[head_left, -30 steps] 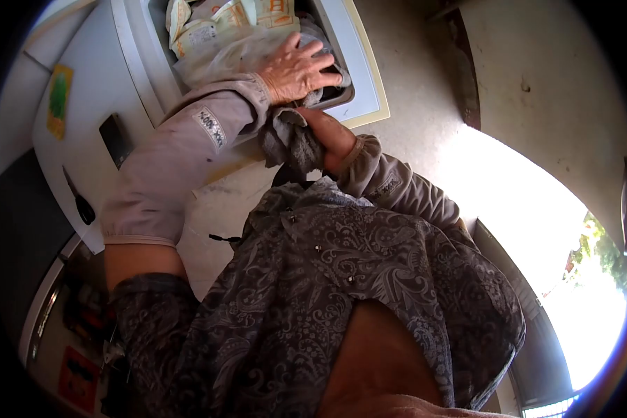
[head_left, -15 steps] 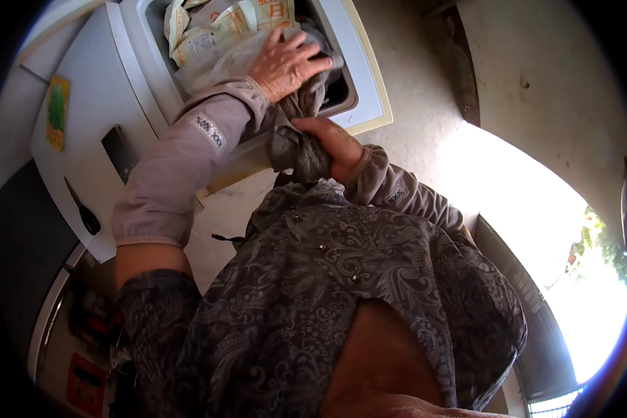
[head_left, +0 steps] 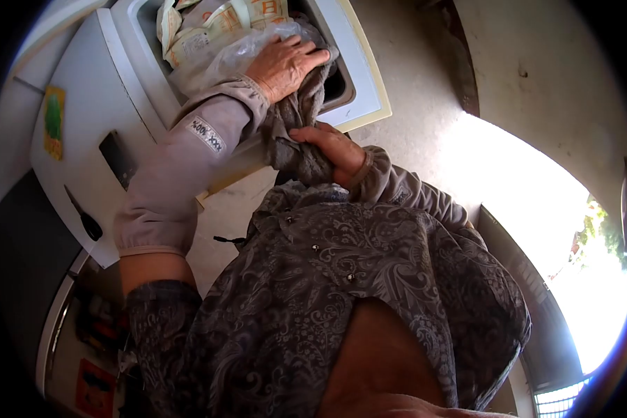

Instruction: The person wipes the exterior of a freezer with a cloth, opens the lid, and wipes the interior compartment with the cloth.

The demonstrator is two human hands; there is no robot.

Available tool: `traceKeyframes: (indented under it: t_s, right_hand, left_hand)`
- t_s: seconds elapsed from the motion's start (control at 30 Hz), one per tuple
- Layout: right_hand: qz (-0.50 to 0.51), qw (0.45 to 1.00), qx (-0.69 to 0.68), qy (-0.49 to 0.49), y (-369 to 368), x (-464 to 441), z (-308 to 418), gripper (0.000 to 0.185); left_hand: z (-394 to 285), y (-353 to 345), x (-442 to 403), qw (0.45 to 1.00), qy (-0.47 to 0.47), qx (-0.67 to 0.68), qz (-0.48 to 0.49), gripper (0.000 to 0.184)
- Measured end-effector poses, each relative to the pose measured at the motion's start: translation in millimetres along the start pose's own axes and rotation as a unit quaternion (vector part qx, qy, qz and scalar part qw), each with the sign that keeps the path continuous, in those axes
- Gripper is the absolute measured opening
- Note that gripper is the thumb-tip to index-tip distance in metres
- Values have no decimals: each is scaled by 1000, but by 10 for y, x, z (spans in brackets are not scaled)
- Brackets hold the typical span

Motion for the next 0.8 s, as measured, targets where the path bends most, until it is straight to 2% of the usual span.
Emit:
traceKeyframes:
  t_s: [0.1, 0.17, 0.2, 0.33, 0.47, 0.6, 0.7, 0.8]
  right_hand:
    - [-4, 1000, 3, -31, 91, 91, -168, 35]
    - [6, 999, 7, -44, 113, 101, -274, 33]
    - [-5, 999, 13, -35, 157, 70, -314, 34]
    - [-25, 999, 22, -4, 148, 76, -296, 36]
    - [-12, 999, 31, 16, 58, 103, -185, 39]
    - [-22, 1000, 13, 14, 114, -2, -361, 39]
    - [-37, 999, 4, 19, 81, 31, -409, 39]
    - [-18, 1000, 0, 24, -9, 125, -325, 39]
  left_hand:
    - [-217, -108, 23, 998, -36, 58, 19, 32]
    - [-502, -343, 19, 990, -40, 130, 46, 31]
    - [-492, -325, 21, 988, -15, 148, 29, 26]
    - [-445, -36, 25, 997, -68, 40, -21, 25]
    - [-461, -255, 0, 990, -90, 101, 28, 30]
    - [-515, -242, -52, 978, -84, 190, 19, 31]
    - [-484, -254, -82, 974, -120, 171, 85, 34]
    - [-426, -293, -97, 978, -103, 168, 61, 34]
Point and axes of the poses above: each hand's wrist, its own x-axis away from the middle knuckle, its own y-axis out of the back of the hand, z = x × y, the point moved 10 cm from there along -x, towards the middle knuckle, and after that the axes turned 15 degrees about -y, right-handed, at the moved point
